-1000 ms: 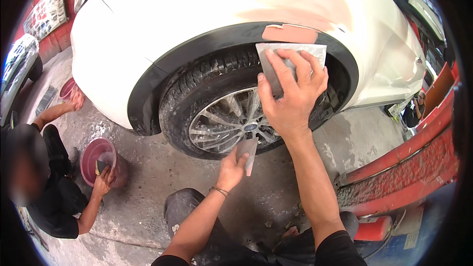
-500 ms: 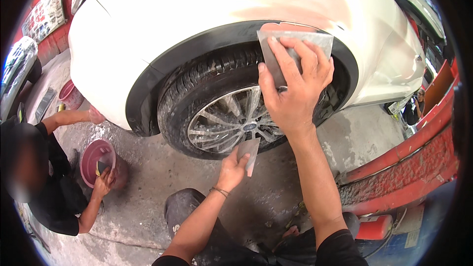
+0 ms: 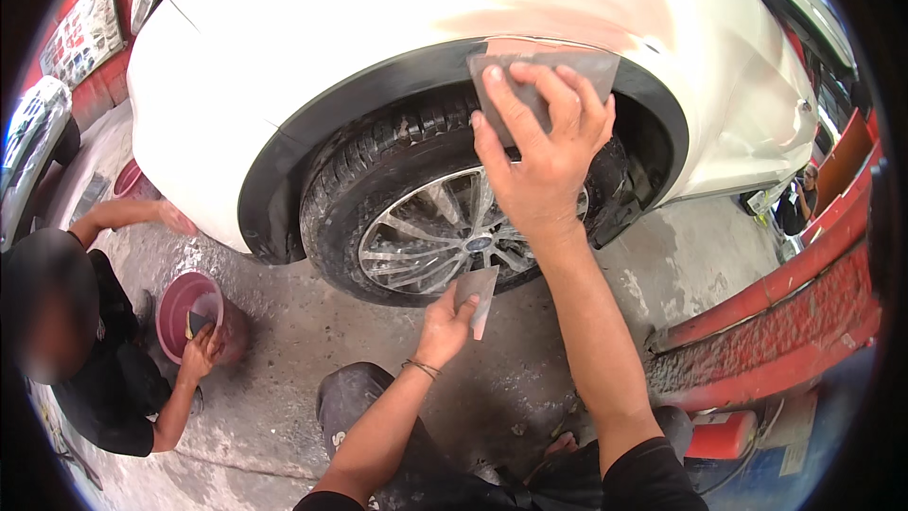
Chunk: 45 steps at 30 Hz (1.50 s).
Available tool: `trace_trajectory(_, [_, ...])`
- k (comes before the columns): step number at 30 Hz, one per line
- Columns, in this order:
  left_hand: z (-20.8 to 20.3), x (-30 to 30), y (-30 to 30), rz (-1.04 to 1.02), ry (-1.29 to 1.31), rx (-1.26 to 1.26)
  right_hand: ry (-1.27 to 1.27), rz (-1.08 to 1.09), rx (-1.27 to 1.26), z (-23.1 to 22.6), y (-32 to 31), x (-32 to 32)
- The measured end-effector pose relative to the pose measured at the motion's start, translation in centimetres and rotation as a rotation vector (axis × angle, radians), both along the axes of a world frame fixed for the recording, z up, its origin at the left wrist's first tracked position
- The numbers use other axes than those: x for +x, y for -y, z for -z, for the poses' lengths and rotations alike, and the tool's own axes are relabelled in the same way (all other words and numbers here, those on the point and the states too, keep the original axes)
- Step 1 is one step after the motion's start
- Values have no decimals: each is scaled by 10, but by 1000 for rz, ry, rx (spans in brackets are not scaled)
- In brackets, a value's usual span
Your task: The person sands a section of a white car's front fender using sandpaper. They then walk to a container on the floor, pick up a putty knife, and scrape filler from the container onto the sandpaper.
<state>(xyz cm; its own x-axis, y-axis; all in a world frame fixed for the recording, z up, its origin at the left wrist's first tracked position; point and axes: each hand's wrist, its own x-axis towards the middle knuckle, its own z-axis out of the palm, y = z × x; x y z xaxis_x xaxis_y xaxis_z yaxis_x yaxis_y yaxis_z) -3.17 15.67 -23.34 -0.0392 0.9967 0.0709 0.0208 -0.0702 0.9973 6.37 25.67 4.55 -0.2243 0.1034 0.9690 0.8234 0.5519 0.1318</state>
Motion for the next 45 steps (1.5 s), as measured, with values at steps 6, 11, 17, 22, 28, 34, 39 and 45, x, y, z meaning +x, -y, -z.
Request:
trace_trajectory(6, [8,-1,-1,-6,-5,-9,-9,11,-114,23,20,12])
trace_trajectory(11, [-8,0,4,8,-49,15,-78,-29,-67,8,17,22])
trace_trajectory(17, [-4,-1,3,7,-23,15,-427,-109,-154,-14,24,30])
trace_trajectory(22, [7,4,0,-6,-31,46,-720,-268,-234,-22,13,19])
trace_trajectory(28, [15,1,-5,48,-89,48,-307,-99,-277,9,41,-47])
trace_trajectory(34, [9,3,-2,14,-32,31,-143,2,-172,12,44,-3])
trace_trajectory(39, [-9,1,5,-4,-135,22,-75,-10,2,-3,11,28])
trace_trajectory(45, [-11,-1,5,19,-44,-2,-47,-30,13,-7,8,23])
